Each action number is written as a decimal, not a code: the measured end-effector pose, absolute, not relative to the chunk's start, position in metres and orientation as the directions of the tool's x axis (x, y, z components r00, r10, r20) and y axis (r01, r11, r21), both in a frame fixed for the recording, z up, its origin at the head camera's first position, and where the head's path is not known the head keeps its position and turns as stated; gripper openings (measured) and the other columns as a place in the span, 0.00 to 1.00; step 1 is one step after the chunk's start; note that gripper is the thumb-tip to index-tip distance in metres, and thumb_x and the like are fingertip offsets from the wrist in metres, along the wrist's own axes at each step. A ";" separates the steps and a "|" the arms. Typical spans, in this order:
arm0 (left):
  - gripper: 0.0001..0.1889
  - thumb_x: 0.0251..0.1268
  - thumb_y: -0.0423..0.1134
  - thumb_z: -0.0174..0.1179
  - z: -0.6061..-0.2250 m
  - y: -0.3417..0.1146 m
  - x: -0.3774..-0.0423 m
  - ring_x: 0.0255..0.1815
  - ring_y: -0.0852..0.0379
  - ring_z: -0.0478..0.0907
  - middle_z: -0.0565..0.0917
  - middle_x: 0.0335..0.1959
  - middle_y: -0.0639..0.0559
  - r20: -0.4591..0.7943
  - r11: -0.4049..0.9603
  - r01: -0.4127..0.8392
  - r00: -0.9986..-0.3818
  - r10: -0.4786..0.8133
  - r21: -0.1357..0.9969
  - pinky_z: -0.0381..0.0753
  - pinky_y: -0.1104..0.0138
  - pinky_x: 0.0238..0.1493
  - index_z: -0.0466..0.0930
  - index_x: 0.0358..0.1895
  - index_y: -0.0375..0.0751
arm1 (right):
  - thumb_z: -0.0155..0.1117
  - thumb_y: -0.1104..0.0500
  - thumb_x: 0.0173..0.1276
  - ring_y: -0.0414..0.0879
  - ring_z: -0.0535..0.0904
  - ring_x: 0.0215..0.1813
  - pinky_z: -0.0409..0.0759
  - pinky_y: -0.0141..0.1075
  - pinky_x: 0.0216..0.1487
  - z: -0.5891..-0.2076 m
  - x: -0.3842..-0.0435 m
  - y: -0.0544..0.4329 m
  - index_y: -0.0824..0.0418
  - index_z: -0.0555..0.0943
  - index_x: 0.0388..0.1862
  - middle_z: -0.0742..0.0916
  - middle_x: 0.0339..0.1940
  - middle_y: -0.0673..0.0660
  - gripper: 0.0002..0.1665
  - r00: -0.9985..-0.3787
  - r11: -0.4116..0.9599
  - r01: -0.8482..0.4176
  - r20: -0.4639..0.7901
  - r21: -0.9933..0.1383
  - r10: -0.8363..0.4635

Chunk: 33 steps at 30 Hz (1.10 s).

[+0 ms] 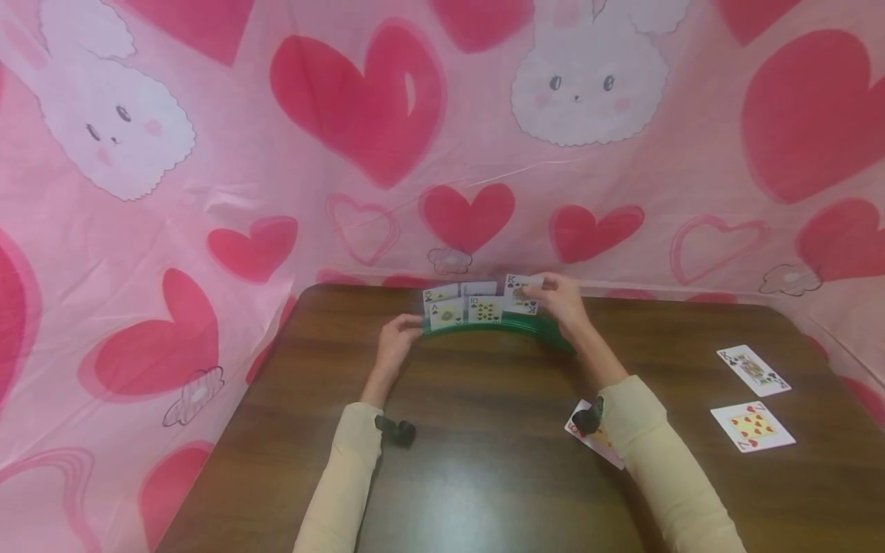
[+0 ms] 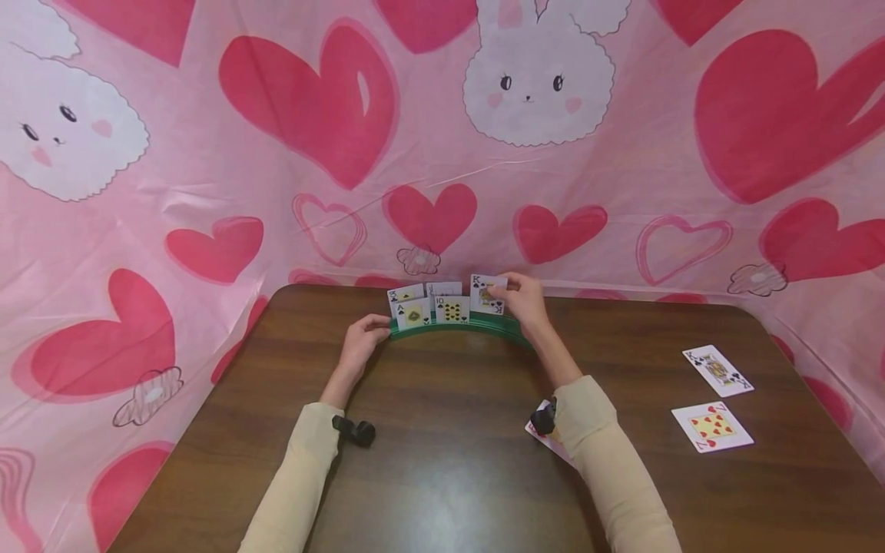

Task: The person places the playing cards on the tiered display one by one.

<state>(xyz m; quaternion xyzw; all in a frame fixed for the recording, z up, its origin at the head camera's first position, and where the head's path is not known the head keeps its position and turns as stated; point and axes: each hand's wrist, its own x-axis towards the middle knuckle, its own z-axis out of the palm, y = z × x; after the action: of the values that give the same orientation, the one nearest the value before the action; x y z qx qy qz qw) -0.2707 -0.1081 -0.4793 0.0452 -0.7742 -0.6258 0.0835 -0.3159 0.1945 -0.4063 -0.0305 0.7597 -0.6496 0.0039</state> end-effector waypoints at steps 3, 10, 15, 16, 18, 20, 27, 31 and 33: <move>0.09 0.54 0.29 0.60 -0.480 -0.108 -0.271 0.40 0.51 0.76 0.82 0.40 0.45 0.071 0.211 0.033 -0.982 -0.174 0.977 0.74 0.59 0.43 0.82 0.39 0.36 | 0.67 0.58 0.59 0.53 0.79 0.45 0.74 0.50 0.49 -0.406 -0.316 0.194 0.68 0.79 0.45 0.82 0.45 0.64 0.19 -0.998 0.155 -0.044 0.036 -0.987 -0.054; 0.09 0.55 0.29 0.60 -0.480 -0.109 -0.271 0.41 0.51 0.77 0.82 0.40 0.45 0.076 0.208 0.039 -0.982 -0.171 0.977 0.74 0.59 0.44 0.82 0.40 0.36 | 0.67 0.58 0.59 0.53 0.79 0.45 0.76 0.45 0.47 -0.408 -0.317 0.190 0.68 0.78 0.45 0.82 0.46 0.63 0.18 -0.998 0.161 -0.031 0.021 -0.987 -0.063; 0.09 0.55 0.29 0.60 -0.480 -0.109 -0.270 0.40 0.51 0.77 0.82 0.40 0.44 0.074 0.199 0.040 -0.983 -0.167 0.979 0.75 0.59 0.43 0.82 0.40 0.36 | 0.66 0.59 0.59 0.53 0.79 0.46 0.76 0.44 0.47 -0.411 -0.318 0.189 0.68 0.78 0.45 0.82 0.46 0.63 0.18 -0.997 0.164 -0.027 0.014 -0.986 -0.079; 0.09 0.55 0.29 0.60 -0.480 -0.109 -0.270 0.40 0.51 0.77 0.82 0.40 0.45 0.073 0.200 0.038 -0.983 -0.167 0.979 0.75 0.59 0.43 0.82 0.40 0.36 | 0.66 0.59 0.60 0.53 0.78 0.46 0.76 0.44 0.47 -0.411 -0.317 0.189 0.68 0.78 0.46 0.82 0.46 0.63 0.18 -0.996 0.172 -0.028 0.014 -0.985 -0.083; 0.09 0.55 0.29 0.60 -0.480 -0.109 -0.270 0.40 0.51 0.77 0.82 0.40 0.45 0.072 0.202 0.037 -0.983 -0.167 0.979 0.75 0.59 0.43 0.82 0.40 0.36 | 0.66 0.59 0.60 0.53 0.78 0.47 0.75 0.45 0.48 -0.412 -0.317 0.189 0.68 0.79 0.45 0.82 0.46 0.63 0.18 -0.996 0.175 -0.029 0.014 -0.984 -0.087; 0.09 0.54 0.29 0.60 -0.480 -0.109 -0.270 0.40 0.51 0.77 0.82 0.40 0.45 0.073 0.207 0.037 -0.983 -0.169 0.978 0.74 0.59 0.43 0.83 0.40 0.36 | 0.66 0.58 0.60 0.53 0.78 0.48 0.75 0.45 0.49 -0.412 -0.317 0.189 0.68 0.79 0.45 0.82 0.46 0.62 0.18 -0.996 0.180 -0.031 0.014 -0.983 -0.092; 0.09 0.54 0.29 0.60 -0.480 -0.108 -0.270 0.40 0.51 0.77 0.82 0.40 0.45 0.079 0.220 0.039 -0.981 -0.178 0.975 0.74 0.59 0.43 0.83 0.40 0.36 | 0.65 0.60 0.60 0.53 0.77 0.48 0.74 0.46 0.50 -0.412 -0.315 0.189 0.68 0.79 0.45 0.81 0.47 0.63 0.16 -0.995 0.150 -0.013 -0.001 -0.989 -0.098; 0.09 0.54 0.29 0.60 -0.480 -0.108 -0.269 0.41 0.50 0.77 0.82 0.40 0.44 0.078 0.217 0.038 -0.981 -0.180 0.976 0.74 0.58 0.43 0.83 0.40 0.36 | 0.66 0.59 0.60 0.53 0.77 0.48 0.73 0.47 0.50 -0.412 -0.314 0.190 0.68 0.79 0.45 0.81 0.47 0.62 0.17 -0.994 0.170 -0.024 0.006 -0.985 -0.107; 0.09 0.54 0.30 0.60 -0.480 -0.108 -0.269 0.41 0.50 0.76 0.82 0.40 0.45 0.077 0.218 0.037 -0.981 -0.180 0.975 0.73 0.58 0.43 0.83 0.40 0.36 | 0.67 0.58 0.59 0.54 0.77 0.48 0.74 0.47 0.50 -0.412 -0.314 0.191 0.67 0.79 0.46 0.81 0.47 0.63 0.19 -0.994 0.191 -0.045 0.024 -0.981 -0.110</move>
<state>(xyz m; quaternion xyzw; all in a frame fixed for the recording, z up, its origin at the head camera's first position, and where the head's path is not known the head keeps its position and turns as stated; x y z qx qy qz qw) -0.2694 -0.1078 -0.4797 0.0461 -0.7756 -0.6234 0.0870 -0.3137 0.1911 -0.4123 -0.0504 0.7713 -0.6340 0.0259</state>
